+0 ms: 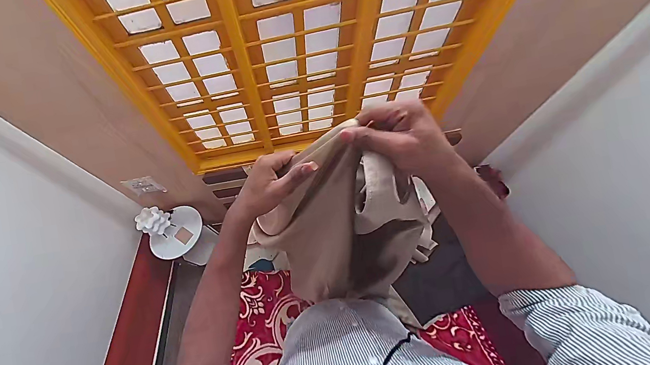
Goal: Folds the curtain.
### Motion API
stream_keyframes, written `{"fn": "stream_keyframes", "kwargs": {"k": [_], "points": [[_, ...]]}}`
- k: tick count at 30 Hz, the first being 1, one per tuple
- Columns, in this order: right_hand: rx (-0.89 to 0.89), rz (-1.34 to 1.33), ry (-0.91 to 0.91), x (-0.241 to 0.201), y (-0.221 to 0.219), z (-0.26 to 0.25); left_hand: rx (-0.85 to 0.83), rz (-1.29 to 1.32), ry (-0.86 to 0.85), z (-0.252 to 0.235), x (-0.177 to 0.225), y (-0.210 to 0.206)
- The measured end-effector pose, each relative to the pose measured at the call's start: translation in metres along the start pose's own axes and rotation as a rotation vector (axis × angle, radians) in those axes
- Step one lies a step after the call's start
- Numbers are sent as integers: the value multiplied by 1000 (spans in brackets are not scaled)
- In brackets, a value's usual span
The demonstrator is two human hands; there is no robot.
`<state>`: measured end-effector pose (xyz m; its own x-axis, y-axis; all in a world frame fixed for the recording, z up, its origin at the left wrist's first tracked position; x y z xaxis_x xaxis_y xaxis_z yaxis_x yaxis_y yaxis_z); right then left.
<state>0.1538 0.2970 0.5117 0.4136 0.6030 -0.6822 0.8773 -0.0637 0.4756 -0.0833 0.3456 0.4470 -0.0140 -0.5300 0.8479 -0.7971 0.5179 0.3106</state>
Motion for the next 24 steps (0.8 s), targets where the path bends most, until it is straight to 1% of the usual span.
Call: {"fn": "stream_keyframes", "kwargs": {"k": [2, 4, 6, 8, 11, 13, 14, 16, 17, 19, 22, 24], "points": [[112, -10, -12, -2, 23, 0, 33, 6, 23, 18, -32, 12], [199, -9, -53, -3, 51, 5, 101, -49, 43, 41, -64, 30], [255, -1, -98, -1, 76, 12, 181, -97, 75, 64, -83, 50], [294, 9, -126, 10, 94, 14, 267, -136, 77, 77, -82, 67], [285, 53, -232, 26, 98, 23, 390, -185, 15, 79, -47, 81], [258, 102, -341, 36, 89, 25, 420, -191, -74, 70, -18, 86], [239, 133, -389, 41, 83, 26, 395, -184, -123, 63, -4, 86], [174, 187, -447, 47, 63, 25, 316, -214, -161, 51, 19, 77], [134, 186, -435, 47, 50, 23, 282, -241, -154, 45, 29, 69], [10, 139, -342, 41, 22, 19, 188, -273, -168, 31, 44, 51], [-179, -1, -185, 20, -30, 15, 65, -274, -221, 4, 52, 21], [-202, 5, -93, 15, -57, 18, 7, -298, -212, -6, 53, 3]]}}
Point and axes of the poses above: each hand's wrist, its own z-axis away from the middle knuckle, its own y-axis out of the back of the hand, x = y × z, the point moved 3 cm from there along -z, towards the middle knuckle, and after that the axes turned 10 degrees about z, right-handed, at the moved point
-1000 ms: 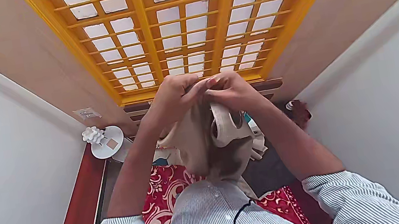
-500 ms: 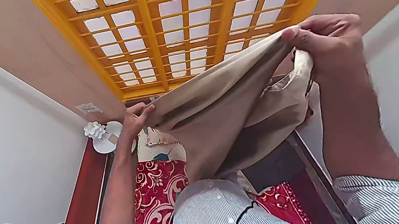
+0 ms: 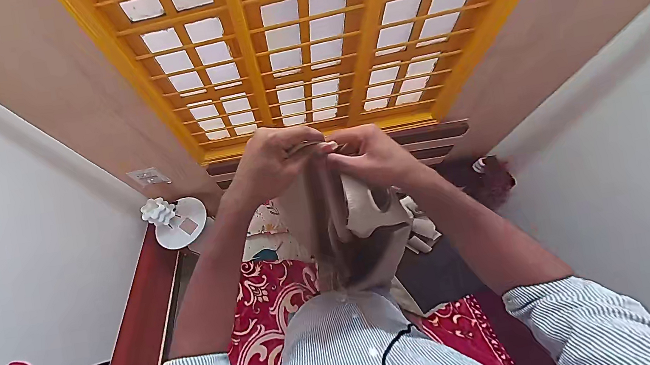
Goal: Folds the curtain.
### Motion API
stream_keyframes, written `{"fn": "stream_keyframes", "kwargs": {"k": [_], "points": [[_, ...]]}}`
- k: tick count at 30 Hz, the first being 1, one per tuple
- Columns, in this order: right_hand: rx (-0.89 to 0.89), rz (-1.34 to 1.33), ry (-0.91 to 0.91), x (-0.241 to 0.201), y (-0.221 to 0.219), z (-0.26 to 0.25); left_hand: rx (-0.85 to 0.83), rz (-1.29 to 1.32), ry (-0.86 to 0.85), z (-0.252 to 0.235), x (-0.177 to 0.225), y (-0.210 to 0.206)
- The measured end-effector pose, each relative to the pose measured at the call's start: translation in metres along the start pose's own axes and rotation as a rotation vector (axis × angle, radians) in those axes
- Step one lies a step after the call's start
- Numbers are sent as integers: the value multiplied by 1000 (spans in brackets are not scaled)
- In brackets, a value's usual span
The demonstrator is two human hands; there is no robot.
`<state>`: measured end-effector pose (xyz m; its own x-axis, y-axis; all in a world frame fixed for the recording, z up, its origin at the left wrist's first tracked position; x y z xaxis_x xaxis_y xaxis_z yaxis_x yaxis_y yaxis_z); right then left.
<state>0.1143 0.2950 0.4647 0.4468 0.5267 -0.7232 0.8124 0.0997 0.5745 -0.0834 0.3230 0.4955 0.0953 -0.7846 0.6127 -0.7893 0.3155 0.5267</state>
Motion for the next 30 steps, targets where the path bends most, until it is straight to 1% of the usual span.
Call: {"fn": "stream_keyframes", "kwargs": {"k": [2, 4, 6, 8, 11, 13, 15, 17, 18, 20, 22, 24, 28, 30], "points": [[29, 52, 60, 3, -9, -1, 5, 11, 30, -1, -2, -8], [53, 74, 80, 5, -6, 2, 3, 23, 98, 8, -10, -7], [92, 54, 89, 1, 3, 6, -22, 48, 131, 21, -25, -6], [135, 40, 83, -3, 15, 9, -31, 79, 121, 34, -44, -4], [253, 27, 78, 1, 43, 15, 20, -23, 112, 54, -69, 11], [342, 18, 31, 12, 65, 22, 65, -95, 144, 72, -85, 30], [424, 22, -60, 23, 86, 29, 166, -137, 169, 92, -96, 52], [482, 32, -132, 34, 99, 32, 251, -133, 189, 104, -98, 72], [484, 45, -161, 39, 99, 31, 280, -134, 197, 104, -95, 78], [443, 103, -225, 45, 91, 25, 302, -126, 174, 94, -78, 79], [361, 148, -242, 43, 71, 18, 273, -88, 126, 78, -57, 72], [226, 124, -163, 30, 44, 12, 194, -76, 77, 60, -40, 59], [-28, 52, 46, 18, -14, -5, -4, -138, 47, 27, -20, 21], [-49, 60, 77, 19, -29, -8, -47, -235, 50, 17, -8, 6]]}}
Point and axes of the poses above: each hand's wrist, its own z-axis away from the middle knuckle, its own y-axis out of the back of the hand, x = y × z, the point moved 3 cm from there along -z, towards the middle knuckle, and after that the axes turned 10 degrees about z, right-handed, at the moved point
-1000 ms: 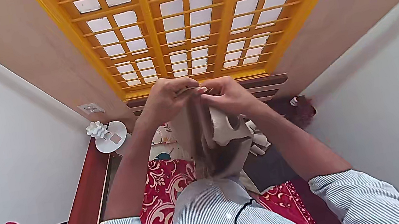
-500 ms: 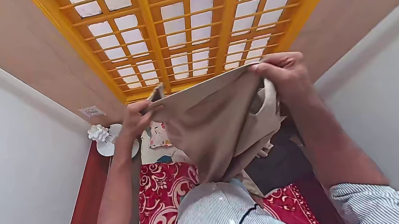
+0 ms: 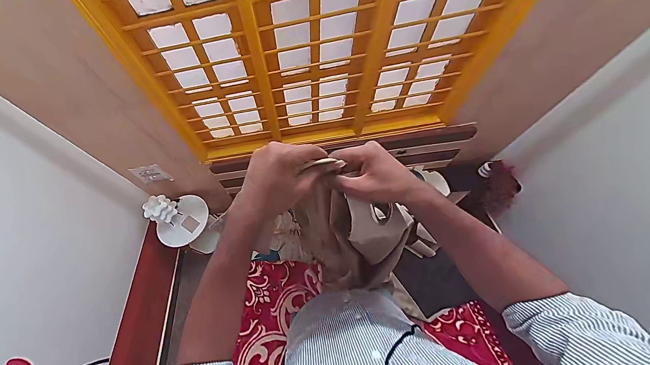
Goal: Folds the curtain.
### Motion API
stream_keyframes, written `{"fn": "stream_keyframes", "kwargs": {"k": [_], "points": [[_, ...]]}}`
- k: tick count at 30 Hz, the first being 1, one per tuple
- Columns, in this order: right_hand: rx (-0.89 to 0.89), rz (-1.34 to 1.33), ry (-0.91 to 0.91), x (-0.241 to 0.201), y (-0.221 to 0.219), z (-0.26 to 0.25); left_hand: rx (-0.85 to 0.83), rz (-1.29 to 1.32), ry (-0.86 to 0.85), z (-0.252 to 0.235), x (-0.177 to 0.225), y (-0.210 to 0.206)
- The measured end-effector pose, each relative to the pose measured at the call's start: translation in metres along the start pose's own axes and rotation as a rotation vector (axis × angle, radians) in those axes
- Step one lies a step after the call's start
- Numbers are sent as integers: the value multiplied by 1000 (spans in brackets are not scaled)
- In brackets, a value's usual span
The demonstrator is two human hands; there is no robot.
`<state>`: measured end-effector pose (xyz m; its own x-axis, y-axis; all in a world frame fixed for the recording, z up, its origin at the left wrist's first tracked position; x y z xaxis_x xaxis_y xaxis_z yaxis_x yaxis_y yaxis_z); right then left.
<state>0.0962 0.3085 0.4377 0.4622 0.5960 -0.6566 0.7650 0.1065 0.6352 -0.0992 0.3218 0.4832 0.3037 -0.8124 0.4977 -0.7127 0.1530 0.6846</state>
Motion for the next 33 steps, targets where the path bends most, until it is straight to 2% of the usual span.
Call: {"fn": "stream_keyframes", "kwargs": {"k": [4, 9, 13, 17, 21, 25, 28, 31, 33], "points": [[15, 98, -87, 14, -2, 9, -22, -82, 78, 4, 1, 0], [138, 145, -166, 23, 27, 18, -142, 70, 139, 32, -36, 10], [222, 186, -235, 34, 51, 21, -24, -69, 189, 58, -69, 45], [227, 200, -236, 38, 53, 17, 56, -249, 275, 81, -92, 77], [160, 135, -223, 35, 32, 10, 169, -369, 504, 92, -104, 77], [62, 70, -200, 24, 3, 4, 388, -396, 802, 90, -100, 60], [-1, 44, -127, 17, -16, 2, 469, -227, 820, 84, -106, 45], [-93, -34, -50, 6, -37, 3, 641, 116, 736, 80, -117, 22], [-163, -93, 22, -6, -54, 6, 723, 442, 685, 73, -114, 2]]}}
Point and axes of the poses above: each hand's wrist, its own z-axis away from the middle knuckle, its own y-axis out of the back of the hand, x = y × z, the point moved 3 cm from there along -z, towards the middle knuckle, and after that the axes turned 10 degrees about z, right-handed, at the moved point
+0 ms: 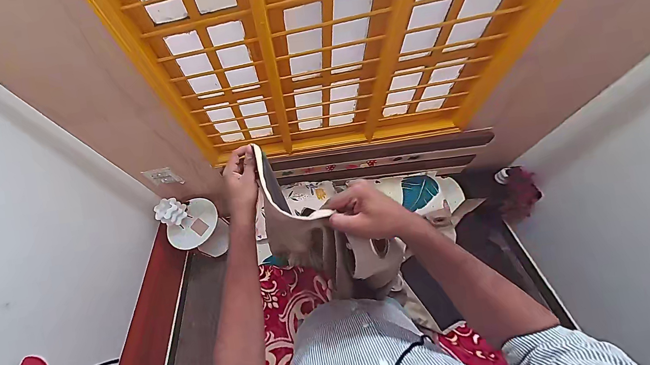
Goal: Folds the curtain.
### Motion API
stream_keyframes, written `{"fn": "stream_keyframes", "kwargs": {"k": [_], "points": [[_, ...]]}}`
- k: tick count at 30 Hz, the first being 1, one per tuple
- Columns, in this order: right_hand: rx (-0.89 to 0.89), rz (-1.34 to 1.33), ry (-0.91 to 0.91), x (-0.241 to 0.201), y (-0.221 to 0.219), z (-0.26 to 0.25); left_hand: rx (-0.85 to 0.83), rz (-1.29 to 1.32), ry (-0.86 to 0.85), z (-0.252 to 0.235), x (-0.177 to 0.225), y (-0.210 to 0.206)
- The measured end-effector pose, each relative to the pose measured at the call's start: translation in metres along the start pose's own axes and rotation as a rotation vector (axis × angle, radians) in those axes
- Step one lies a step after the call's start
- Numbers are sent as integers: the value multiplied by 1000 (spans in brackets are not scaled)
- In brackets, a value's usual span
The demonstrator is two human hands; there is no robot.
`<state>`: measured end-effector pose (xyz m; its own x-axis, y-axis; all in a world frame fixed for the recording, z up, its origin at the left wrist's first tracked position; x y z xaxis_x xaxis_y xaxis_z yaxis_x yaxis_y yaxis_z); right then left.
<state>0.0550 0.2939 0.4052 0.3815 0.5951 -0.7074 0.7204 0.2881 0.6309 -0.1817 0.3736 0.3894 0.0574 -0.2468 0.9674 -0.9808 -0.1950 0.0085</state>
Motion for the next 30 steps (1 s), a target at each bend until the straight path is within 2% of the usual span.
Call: {"fn": "stream_keyframes", "kwargs": {"k": [3, 5, 10, 12, 15, 16, 19, 23, 26, 28, 30], "points": [[-107, -55, 118, -17, -30, 3, -87, 580, 179, 18, -4, -37], [-171, -100, 137, -24, -46, 6, -71, 786, 226, 31, -9, -60], [-313, -192, -34, -26, -51, 18, 54, 759, -15, 57, -29, -88], [-461, -163, -105, -21, -40, 27, 35, 752, -12, 64, -27, -88], [-664, -185, -47, -8, -27, 46, -138, 752, 88, 70, -21, -81], [-633, -162, -16, -2, -23, 51, -184, 783, 136, 72, -23, -81], [-331, -176, 56, 18, -5, 57, -204, 885, 267, 81, -32, -85], [-59, -315, 63, 24, 22, 54, -181, 852, 286, 98, -40, -90], [130, -353, 1, 28, 39, 52, -217, 873, 289, 105, -34, -92], [218, -414, -54, 33, 47, 49, -289, 879, 308, 105, -30, -91], [229, -480, -51, 37, 49, 45, -345, 890, 333, 106, -25, -92]]}}
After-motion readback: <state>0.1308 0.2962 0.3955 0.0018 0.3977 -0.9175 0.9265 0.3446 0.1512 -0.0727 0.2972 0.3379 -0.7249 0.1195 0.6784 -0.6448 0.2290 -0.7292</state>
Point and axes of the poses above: each hand's wrist, its own z-axis away from the middle knuckle, its own y-axis out of the back of the hand, x = y × z, the point moved 3 cm from there along -z, towards the middle knuckle, and after that the axes turned 10 degrees about z, right-handed, at the moved point
